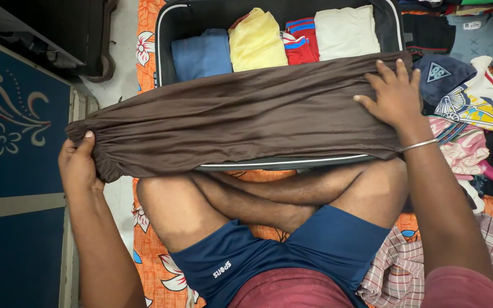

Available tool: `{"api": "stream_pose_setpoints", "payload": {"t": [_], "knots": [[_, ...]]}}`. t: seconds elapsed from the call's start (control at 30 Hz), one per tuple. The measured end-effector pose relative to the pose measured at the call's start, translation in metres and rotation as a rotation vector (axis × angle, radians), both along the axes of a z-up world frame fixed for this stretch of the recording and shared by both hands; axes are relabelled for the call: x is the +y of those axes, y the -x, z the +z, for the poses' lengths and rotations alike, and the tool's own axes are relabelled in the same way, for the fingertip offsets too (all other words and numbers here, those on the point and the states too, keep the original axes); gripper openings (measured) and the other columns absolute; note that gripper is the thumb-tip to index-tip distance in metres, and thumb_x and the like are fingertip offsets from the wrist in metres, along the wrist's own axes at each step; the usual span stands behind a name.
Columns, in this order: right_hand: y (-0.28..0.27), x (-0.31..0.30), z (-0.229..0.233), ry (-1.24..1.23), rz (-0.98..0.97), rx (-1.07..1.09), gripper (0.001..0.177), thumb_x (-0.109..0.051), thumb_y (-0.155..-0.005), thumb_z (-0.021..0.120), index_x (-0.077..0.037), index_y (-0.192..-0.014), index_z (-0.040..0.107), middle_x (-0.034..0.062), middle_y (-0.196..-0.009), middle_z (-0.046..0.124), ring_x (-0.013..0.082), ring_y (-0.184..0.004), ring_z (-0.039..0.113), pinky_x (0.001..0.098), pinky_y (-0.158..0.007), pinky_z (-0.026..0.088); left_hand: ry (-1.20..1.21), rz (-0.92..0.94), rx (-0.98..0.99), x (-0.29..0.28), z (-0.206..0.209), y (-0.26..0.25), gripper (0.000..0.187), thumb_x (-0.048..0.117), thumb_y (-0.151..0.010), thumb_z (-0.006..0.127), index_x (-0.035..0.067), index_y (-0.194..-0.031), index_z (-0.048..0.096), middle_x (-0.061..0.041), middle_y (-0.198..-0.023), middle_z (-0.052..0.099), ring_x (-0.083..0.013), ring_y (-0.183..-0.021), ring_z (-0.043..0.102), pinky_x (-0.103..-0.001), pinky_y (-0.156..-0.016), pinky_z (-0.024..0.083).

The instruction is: The person sits cross-legged and folds various clothing items, including a brown shirt, a pink floral shirt, black shorts, and white pants, placing them into an open suitcase. The person handles each item one at a time, folding and arranging them neatly inside the luggage.

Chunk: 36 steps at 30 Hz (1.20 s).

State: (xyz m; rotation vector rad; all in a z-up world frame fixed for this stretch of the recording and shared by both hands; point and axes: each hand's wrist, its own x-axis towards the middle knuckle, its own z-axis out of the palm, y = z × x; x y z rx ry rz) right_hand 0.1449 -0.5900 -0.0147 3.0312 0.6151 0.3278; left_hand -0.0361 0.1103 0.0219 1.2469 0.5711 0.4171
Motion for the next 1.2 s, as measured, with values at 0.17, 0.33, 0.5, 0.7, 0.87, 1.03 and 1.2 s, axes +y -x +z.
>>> {"api": "stream_pose_setpoints", "payload": {"t": [0.17,0.33,0.5,0.7,0.87,1.03,1.2], "knots": [[0.008,0.017,0.003,0.071,-0.114,-0.009,0.071,-0.06,-0.092,0.064,-0.013,-0.144,0.064,0.0148,-0.163,0.046,0.0475,-0.153,0.03,0.0772,-0.112,0.018,-0.033,0.018,-0.036,-0.006,-0.006,-0.004,0.018,0.006,-0.102,0.069,0.0,-0.118,0.063,-0.013,-0.115,0.071,-0.0204,-0.1,0.072,-0.035,-0.091,0.061],[0.017,0.09,0.006,-0.133,0.115,0.087,0.072,-0.059,-0.098,0.056,-0.012,-0.152,0.055,0.0155,-0.166,0.039,0.0456,-0.154,0.028,0.0731,-0.119,0.019,-0.008,-0.002,-0.079,-0.015,-0.005,-0.004,0.019,0.007,-0.102,0.068,-0.001,-0.118,0.064,-0.013,-0.115,0.071,-0.0194,-0.099,0.071,-0.033,-0.091,0.06],[-0.004,0.112,-0.013,-0.101,0.062,0.229,0.07,-0.059,-0.098,0.054,-0.011,-0.149,0.054,0.0136,-0.164,0.036,0.0436,-0.151,0.025,0.0733,-0.114,0.016,0.033,0.001,-0.104,-0.024,0.004,-0.003,0.02,0.007,-0.101,0.069,-0.001,-0.118,0.063,-0.013,-0.115,0.071,-0.02,-0.1,0.071,-0.035,-0.093,0.06],[0.007,0.089,-0.002,-0.311,0.072,0.218,0.063,-0.05,-0.099,0.059,-0.008,-0.146,0.057,0.0159,-0.162,0.043,0.041,-0.152,0.03,0.0697,-0.117,0.019,-0.01,-0.003,-0.121,-0.034,0.014,0.005,0.02,0.006,-0.102,0.069,-0.001,-0.12,0.062,-0.014,-0.118,0.071,-0.0212,-0.104,0.071,-0.036,-0.099,0.06],[0.042,0.012,0.013,-0.389,-0.028,-0.093,0.052,-0.038,-0.102,0.076,-0.006,-0.141,0.062,0.0177,-0.155,0.056,0.0412,-0.146,0.05,0.0543,-0.122,0.037,0.047,-0.068,-0.231,-0.05,0.029,0.004,0.021,0.002,-0.107,0.065,-0.003,-0.127,0.061,-0.015,-0.126,0.07,-0.024,-0.113,0.07,-0.039,-0.107,0.058],[0.074,-0.081,-0.027,-1.135,-0.588,0.163,0.056,-0.032,-0.102,0.076,-0.003,-0.145,0.055,0.0201,-0.14,0.061,0.0367,-0.125,0.06,0.056,-0.105,0.043,0.204,-0.154,-0.294,-0.079,0.057,-0.004,0.027,0.003,-0.107,0.058,-0.001,-0.133,0.06,-0.014,-0.131,0.068,-0.0249,-0.119,0.07,-0.04,-0.11,0.057],[0.099,-0.103,-0.052,-1.649,-0.758,0.631,0.05,-0.046,-0.107,0.054,-0.008,-0.14,0.055,0.009,-0.137,0.059,0.0255,-0.116,0.055,0.0477,-0.1,0.046,0.24,-0.205,-0.327,-0.093,0.068,-0.019,0.026,0.006,-0.107,0.057,0.0,-0.132,0.059,-0.013,-0.131,0.068,-0.0234,-0.119,0.069,-0.038,-0.109,0.056]]}}
